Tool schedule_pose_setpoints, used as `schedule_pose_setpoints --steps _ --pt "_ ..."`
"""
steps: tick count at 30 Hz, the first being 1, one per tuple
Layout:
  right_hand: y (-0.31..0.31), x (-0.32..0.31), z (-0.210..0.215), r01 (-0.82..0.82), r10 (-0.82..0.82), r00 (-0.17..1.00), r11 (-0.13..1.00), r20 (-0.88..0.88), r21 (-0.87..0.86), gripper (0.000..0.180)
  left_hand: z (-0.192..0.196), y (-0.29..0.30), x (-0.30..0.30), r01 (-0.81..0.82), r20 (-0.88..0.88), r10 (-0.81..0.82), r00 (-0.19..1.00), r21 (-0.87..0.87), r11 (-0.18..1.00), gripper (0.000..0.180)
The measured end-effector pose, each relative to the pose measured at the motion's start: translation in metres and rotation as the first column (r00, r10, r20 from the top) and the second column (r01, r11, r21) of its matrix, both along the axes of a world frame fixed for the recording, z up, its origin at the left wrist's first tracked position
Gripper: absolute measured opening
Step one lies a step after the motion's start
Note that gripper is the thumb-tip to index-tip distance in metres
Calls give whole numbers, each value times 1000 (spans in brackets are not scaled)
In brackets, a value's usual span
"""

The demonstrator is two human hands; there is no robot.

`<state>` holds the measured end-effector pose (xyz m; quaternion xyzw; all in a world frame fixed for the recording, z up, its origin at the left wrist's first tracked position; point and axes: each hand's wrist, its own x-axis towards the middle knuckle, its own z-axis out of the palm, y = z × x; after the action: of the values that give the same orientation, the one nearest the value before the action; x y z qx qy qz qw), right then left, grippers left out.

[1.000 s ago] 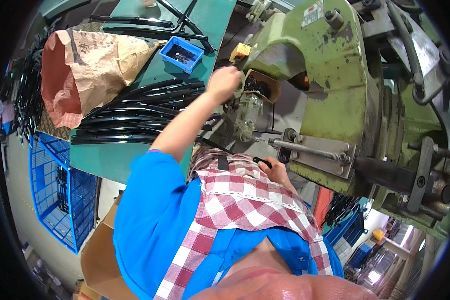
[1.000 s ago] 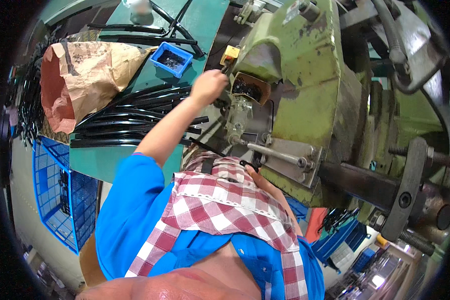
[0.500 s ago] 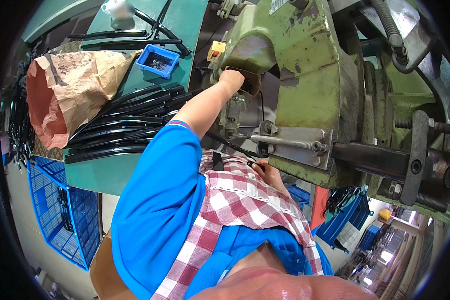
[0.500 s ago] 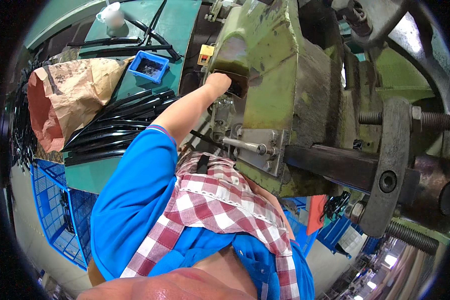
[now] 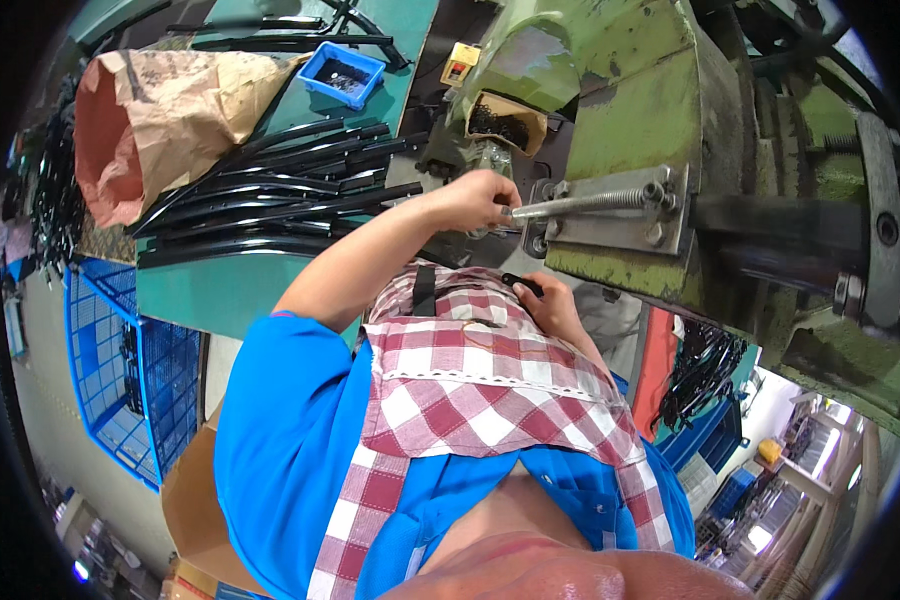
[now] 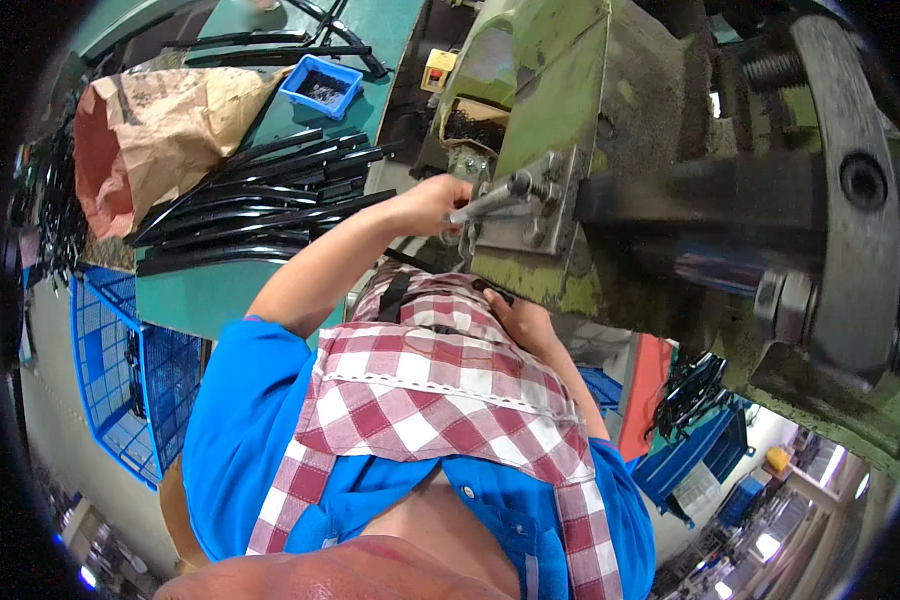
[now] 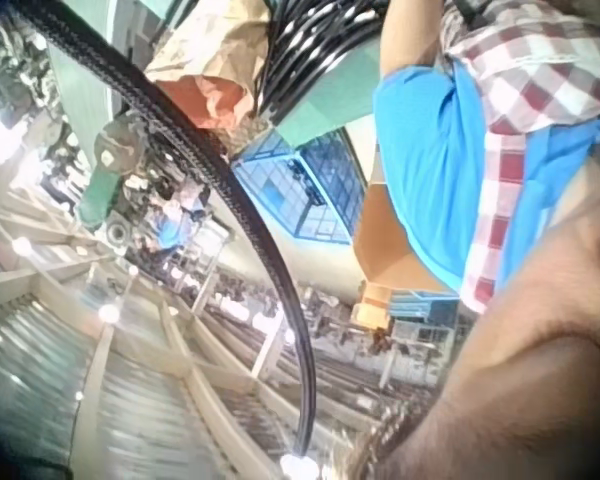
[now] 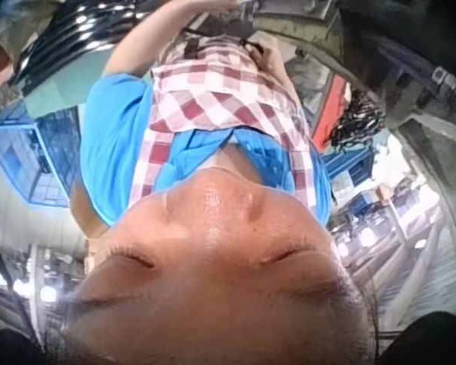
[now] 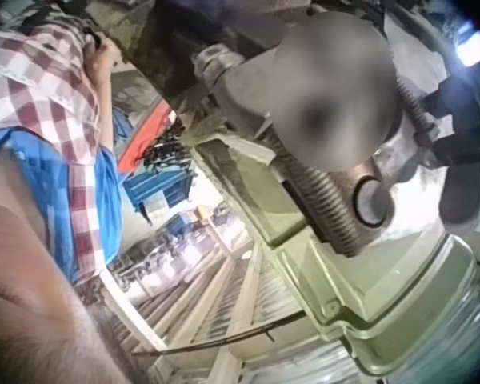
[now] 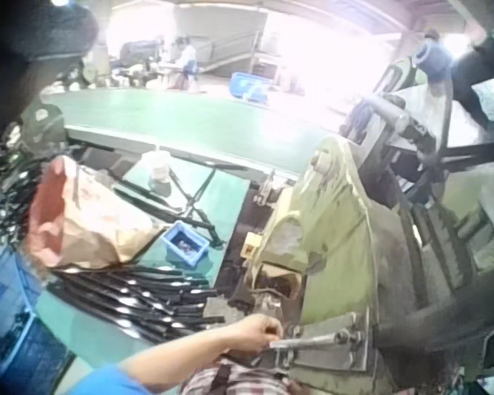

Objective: The person repeatedly picks up black metal rods and small components, inserts them into a green industrial machine, and operates a lever to process them. The finished parts are then placed into a blue basket.

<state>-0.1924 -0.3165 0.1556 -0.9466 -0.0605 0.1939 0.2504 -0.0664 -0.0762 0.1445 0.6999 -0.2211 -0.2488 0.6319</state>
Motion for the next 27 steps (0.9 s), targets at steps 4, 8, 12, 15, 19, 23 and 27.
schedule_pose_setpoints --steps 4,8,12,15,19,23,27 --pt "4 14 8 -57 55 998 993 16 107 28 10 6 -15 -85 147 70 987 101 991 20" --pt "12 24 22 -144 123 985 971 118 193 30 30 9 -27 -160 18 160 987 185 970 25" --pt "16 40 20 -267 180 910 944 375 195 23 15 10 -43 -438 214 396 893 206 875 27" --pt "10 51 1 -336 249 780 941 573 48 25 18 6 -63 -383 14 383 924 27 923 18" --pt "6 69 -2 -456 544 430 820 720 -347 26 6 -1 -59 -369 -204 341 918 -124 921 10" --pt "16 75 1 -429 347 661 902 665 -44 28 33 2 -54 -435 -117 438 891 48 899 8" --pt "19 86 -10 -381 354 823 924 444 -32 28 17 1 -48 -505 -121 505 855 33 862 9"
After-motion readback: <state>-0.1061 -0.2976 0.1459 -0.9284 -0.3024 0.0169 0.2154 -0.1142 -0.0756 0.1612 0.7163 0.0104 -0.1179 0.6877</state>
